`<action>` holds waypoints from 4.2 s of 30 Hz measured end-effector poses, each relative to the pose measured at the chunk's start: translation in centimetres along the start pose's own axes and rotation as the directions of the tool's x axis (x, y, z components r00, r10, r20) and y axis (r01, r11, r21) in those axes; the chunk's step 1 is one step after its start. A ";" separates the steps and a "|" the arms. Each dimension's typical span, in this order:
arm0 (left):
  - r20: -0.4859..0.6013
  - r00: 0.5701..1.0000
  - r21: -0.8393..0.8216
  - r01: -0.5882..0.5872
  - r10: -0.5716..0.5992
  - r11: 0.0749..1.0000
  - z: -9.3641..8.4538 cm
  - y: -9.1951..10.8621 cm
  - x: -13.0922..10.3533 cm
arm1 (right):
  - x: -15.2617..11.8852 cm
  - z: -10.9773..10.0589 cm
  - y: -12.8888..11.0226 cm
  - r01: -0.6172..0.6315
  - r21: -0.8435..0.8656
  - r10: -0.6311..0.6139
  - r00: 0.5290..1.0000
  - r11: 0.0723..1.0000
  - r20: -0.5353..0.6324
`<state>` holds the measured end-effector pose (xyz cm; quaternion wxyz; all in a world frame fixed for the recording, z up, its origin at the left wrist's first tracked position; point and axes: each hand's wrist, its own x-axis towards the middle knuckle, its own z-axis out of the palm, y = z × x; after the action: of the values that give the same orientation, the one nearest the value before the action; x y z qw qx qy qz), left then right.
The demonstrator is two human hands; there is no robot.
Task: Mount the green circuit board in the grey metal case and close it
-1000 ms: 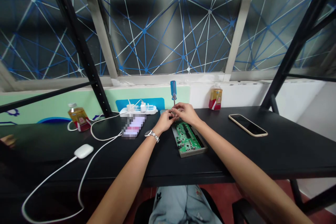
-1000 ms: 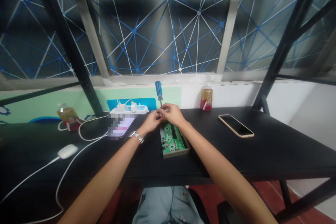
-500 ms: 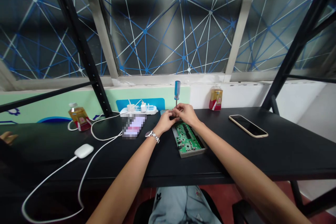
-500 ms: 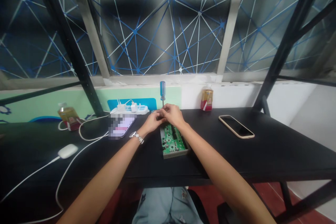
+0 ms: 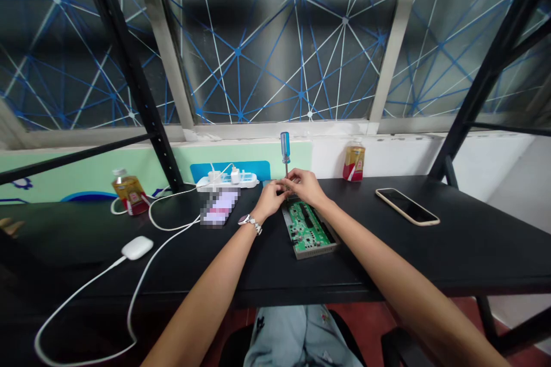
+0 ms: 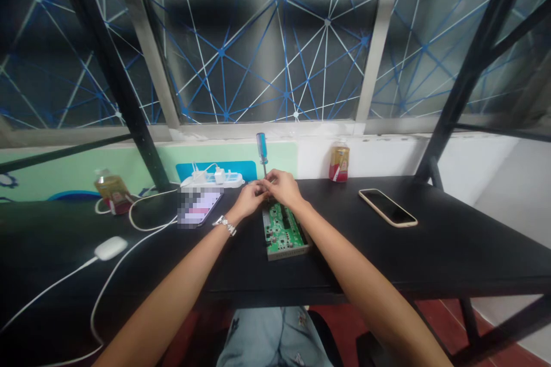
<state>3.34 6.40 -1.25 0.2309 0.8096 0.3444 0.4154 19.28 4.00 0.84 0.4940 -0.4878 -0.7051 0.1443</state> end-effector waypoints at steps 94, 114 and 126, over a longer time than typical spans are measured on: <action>0.112 0.993 -0.131 0.051 -0.037 0.990 -0.3 1.0 -0.5 | 2.2 -0.8 -3.7 0.091 -0.179 -0.138 0.953 0.980 -0.270; 0.065 0.991 0.187 0.099 -0.113 0.977 -2.7 -0.8 -0.6 | 2.0 -3.3 -3.1 0.076 0.433 0.045 0.964 0.898 -0.261; -0.286 0.927 0.343 0.334 -0.241 0.878 -6.9 -2.3 -0.3 | 1.3 -0.4 -0.6 0.011 0.500 0.104 0.974 0.866 -0.201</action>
<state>-3.42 8.29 0.83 0.0844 0.7235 0.5612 0.3930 19.29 4.70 2.19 0.6746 -0.3739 -0.5726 0.2780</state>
